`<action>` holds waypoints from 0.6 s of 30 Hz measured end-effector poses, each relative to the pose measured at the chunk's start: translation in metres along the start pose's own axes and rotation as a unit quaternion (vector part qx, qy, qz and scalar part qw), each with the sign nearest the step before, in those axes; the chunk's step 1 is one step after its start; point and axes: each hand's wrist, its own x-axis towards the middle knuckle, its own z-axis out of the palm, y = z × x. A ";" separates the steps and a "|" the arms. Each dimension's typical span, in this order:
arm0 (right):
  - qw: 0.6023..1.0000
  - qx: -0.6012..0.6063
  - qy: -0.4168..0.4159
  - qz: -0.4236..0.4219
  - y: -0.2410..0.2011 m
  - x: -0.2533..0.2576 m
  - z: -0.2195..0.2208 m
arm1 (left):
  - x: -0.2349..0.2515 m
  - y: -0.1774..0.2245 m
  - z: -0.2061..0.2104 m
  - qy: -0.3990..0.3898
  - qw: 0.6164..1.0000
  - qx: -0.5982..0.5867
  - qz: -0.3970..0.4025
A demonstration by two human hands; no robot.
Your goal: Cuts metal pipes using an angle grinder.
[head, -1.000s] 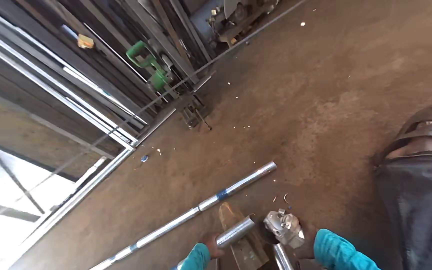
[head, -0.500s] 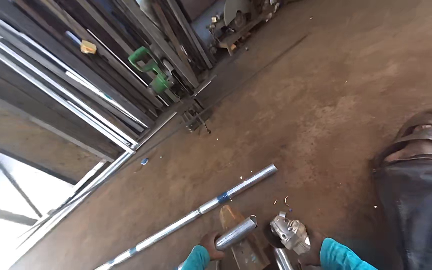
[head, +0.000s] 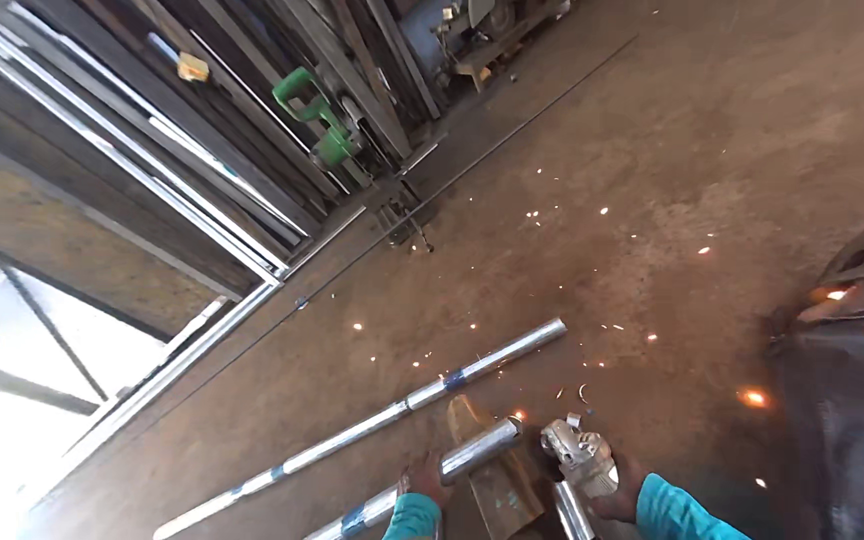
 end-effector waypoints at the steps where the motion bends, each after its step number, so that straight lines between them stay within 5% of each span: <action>1: 1.000 0.013 0.005 0.000 -0.005 -0.001 0.001 | -0.001 0.000 -0.002 -0.030 0.999 -0.013 0.009; 10: 0.998 0.041 0.013 -0.036 0.014 -0.004 0.025 | 0.031 -0.008 -0.030 -0.195 0.976 0.012 0.092; 18: 1.000 -0.006 0.002 -0.007 -0.018 0.009 0.007 | 0.040 -0.010 -0.034 -0.223 0.970 -0.007 0.101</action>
